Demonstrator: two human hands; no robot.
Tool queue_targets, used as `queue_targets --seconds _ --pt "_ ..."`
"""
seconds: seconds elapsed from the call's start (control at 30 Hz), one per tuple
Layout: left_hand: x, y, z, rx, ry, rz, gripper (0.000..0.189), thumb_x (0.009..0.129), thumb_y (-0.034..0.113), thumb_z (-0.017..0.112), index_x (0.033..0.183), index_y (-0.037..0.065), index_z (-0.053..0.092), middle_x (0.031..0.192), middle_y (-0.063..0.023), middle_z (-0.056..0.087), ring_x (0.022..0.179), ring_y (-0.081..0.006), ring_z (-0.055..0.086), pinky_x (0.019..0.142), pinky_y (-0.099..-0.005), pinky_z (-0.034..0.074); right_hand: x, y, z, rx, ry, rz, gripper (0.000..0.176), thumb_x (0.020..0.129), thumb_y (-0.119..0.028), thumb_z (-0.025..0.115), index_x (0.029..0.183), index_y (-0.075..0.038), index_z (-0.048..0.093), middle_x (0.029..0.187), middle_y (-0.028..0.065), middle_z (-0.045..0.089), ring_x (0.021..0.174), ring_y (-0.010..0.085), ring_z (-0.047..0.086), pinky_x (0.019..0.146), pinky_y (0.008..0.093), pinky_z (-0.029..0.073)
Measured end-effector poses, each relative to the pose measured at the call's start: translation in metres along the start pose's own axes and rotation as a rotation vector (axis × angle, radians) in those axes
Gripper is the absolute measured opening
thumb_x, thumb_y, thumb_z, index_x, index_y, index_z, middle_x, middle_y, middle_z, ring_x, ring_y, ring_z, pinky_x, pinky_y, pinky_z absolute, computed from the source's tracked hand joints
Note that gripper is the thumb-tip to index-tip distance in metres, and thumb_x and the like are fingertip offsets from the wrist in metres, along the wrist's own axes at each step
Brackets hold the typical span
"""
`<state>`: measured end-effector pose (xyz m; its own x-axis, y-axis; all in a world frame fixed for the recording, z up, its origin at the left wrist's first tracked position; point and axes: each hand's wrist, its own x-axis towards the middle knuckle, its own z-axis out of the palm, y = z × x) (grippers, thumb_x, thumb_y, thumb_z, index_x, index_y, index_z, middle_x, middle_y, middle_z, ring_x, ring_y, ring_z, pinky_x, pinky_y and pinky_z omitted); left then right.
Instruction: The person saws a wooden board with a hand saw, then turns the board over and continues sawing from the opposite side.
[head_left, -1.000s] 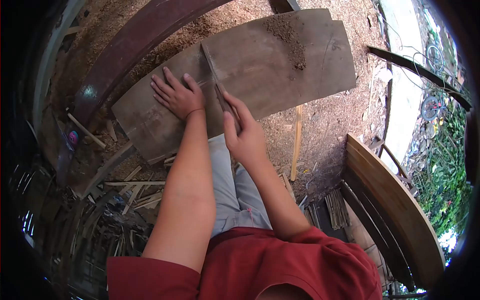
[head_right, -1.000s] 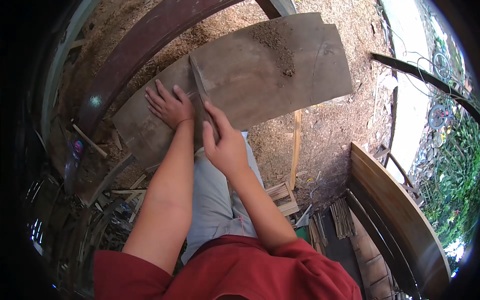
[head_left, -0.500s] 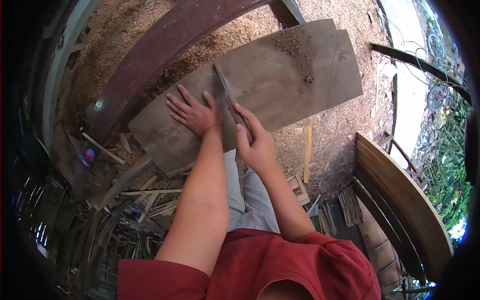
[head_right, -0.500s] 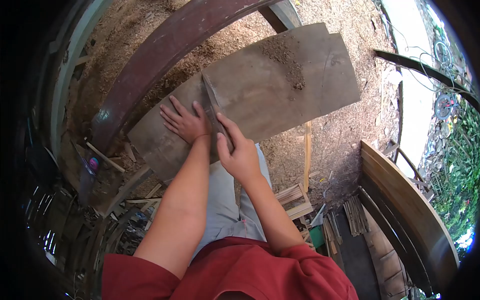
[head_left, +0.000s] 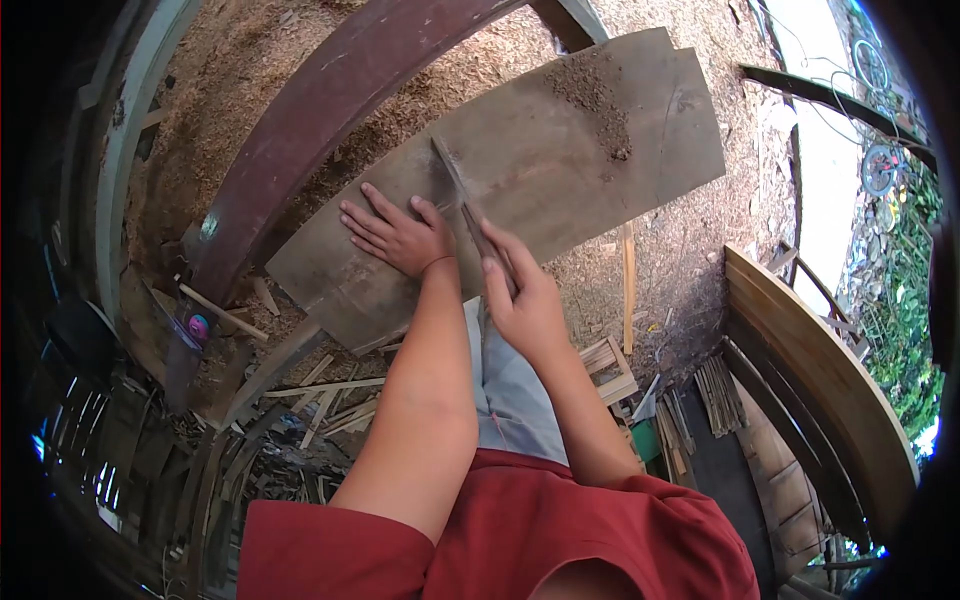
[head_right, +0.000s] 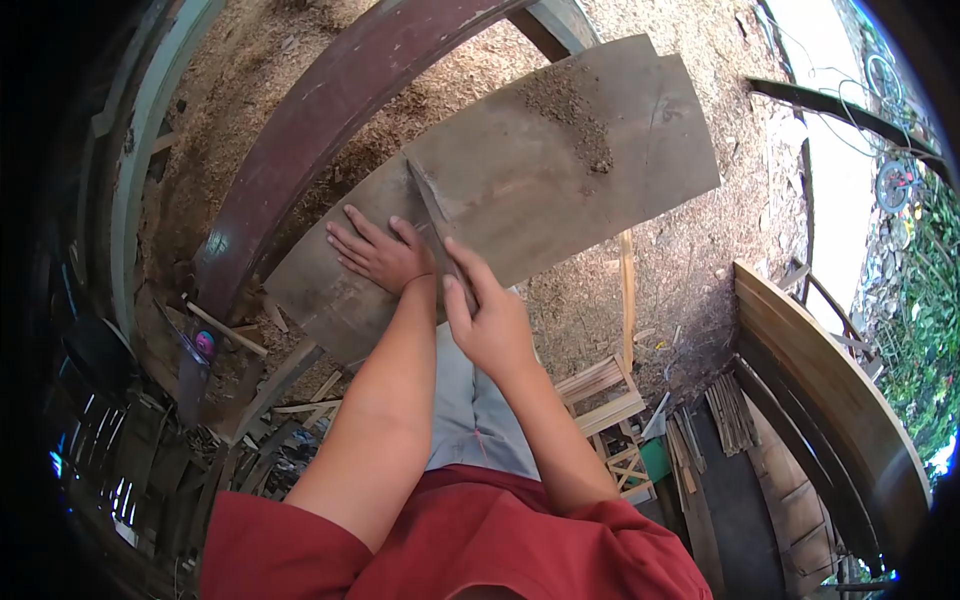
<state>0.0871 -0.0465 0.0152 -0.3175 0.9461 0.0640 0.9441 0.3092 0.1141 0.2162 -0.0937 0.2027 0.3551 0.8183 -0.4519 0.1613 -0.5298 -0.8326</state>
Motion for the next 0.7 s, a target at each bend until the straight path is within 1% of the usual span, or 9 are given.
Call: queue_targets --seconds 0.1,0.17,0.2,0.27,0.3,0.37,0.5,0.57,0.7 --pt "-0.002 0.002 -0.001 -0.004 -0.015 0.003 0.078 0.106 0.049 0.053 0.176 0.015 0.041 0.182 -0.0295 0.028 0.169 -0.0498 0.026 0.135 -0.0662 0.022 -0.044 -0.012 -0.036 -0.023 -0.04 0.043 0.046 0.107 -0.015 0.069 0.153 -0.013 0.066 0.123 0.0254 0.081 0.115 0.0459 0.078 0.092 0.0444 0.064" --pt "0.002 0.003 0.002 0.019 -0.012 0.012 0.079 0.106 0.05 0.054 0.176 0.015 0.041 0.182 -0.0289 0.028 0.169 -0.0493 0.027 0.135 -0.0664 0.022 -0.055 -0.019 -0.054 -0.017 -0.129 0.183 0.046 0.107 -0.015 0.069 0.153 -0.013 0.066 0.123 0.0254 0.08 0.114 0.0459 0.078 0.091 0.0446 0.064" --pt "0.005 0.005 0.003 0.017 -0.008 0.012 0.079 0.106 0.05 0.054 0.176 0.015 0.041 0.182 -0.0289 0.028 0.169 -0.0493 0.027 0.135 -0.0664 0.022 -0.046 -0.017 -0.05 -0.017 -0.128 0.178 0.046 0.107 -0.015 0.069 0.153 -0.013 0.066 0.123 0.0254 0.08 0.114 0.0459 0.078 0.091 0.0446 0.064" --pt "0.004 0.004 -0.001 0.015 -0.038 0.003 0.08 0.105 0.051 0.055 0.176 0.015 0.041 0.182 -0.0292 0.028 0.169 -0.0493 0.027 0.135 -0.0664 0.022 -0.021 -0.008 -0.034 -0.078 -0.049 -0.023 0.046 0.107 -0.015 0.069 0.153 -0.014 0.067 0.124 0.0249 0.08 0.109 0.0464 0.079 0.09 0.0441 0.064" --pt "0.003 0.003 -0.002 0.015 -0.038 0.004 0.08 0.105 0.051 0.055 0.176 0.015 0.041 0.182 -0.0292 0.028 0.169 -0.0493 0.027 0.135 -0.0664 0.022 -0.006 -0.001 -0.021 -0.078 -0.049 -0.023 0.046 0.107 -0.015 0.069 0.153 -0.014 0.067 0.124 0.0249 0.08 0.109 0.0464 0.079 0.09 0.0441 0.064" --pt "0.004 0.004 0.001 0.013 -0.051 -0.021 0.082 0.105 0.053 0.055 0.176 0.015 0.041 0.182 -0.0301 0.027 0.169 -0.0494 0.027 0.135 -0.0664 0.022 0.022 0.011 0.001 -0.046 -0.078 0.07 0.047 0.107 -0.016 0.069 0.154 -0.016 0.067 0.125 0.0242 0.079 0.108 0.0461 0.079 0.09 0.0437 0.064" --pt "0.001 0.001 0.002 0.025 -0.031 0.003 0.082 0.106 0.054 0.055 0.176 0.015 0.04 0.182 -0.0304 0.027 0.169 -0.0494 0.026 0.135 -0.0666 0.021 -0.041 -0.009 -0.037 -0.033 -0.038 0.015 0.048 0.106 -0.016 0.069 0.154 -0.016 0.067 0.124 0.0243 0.08 0.105 0.0459 0.079 0.088 0.0455 0.064" --pt "0.002 0.001 0.004 0.019 -0.013 0.013 0.082 0.106 0.054 0.055 0.176 0.015 0.04 0.182 -0.0298 0.027 0.17 -0.0489 0.026 0.135 -0.0664 0.021 -0.072 -0.018 -0.063 -0.066 -0.1 0.048 0.047 0.106 -0.016 0.069 0.153 -0.016 0.068 0.122 0.0251 0.08 0.103 0.0448 0.08 0.085 0.0463 0.064" --pt "0.003 0.001 0.006 0.037 -0.018 0.014 0.083 0.105 0.056 0.055 0.177 0.015 0.04 0.183 -0.0297 0.027 0.17 -0.0488 0.026 0.135 -0.066 0.021 -0.031 -0.007 -0.04 -0.097 -0.068 -0.063 0.048 0.105 -0.014 0.069 0.153 -0.018 0.069 0.117 0.024 0.081 0.095 0.0434 0.081 0.08 0.0468 0.064"
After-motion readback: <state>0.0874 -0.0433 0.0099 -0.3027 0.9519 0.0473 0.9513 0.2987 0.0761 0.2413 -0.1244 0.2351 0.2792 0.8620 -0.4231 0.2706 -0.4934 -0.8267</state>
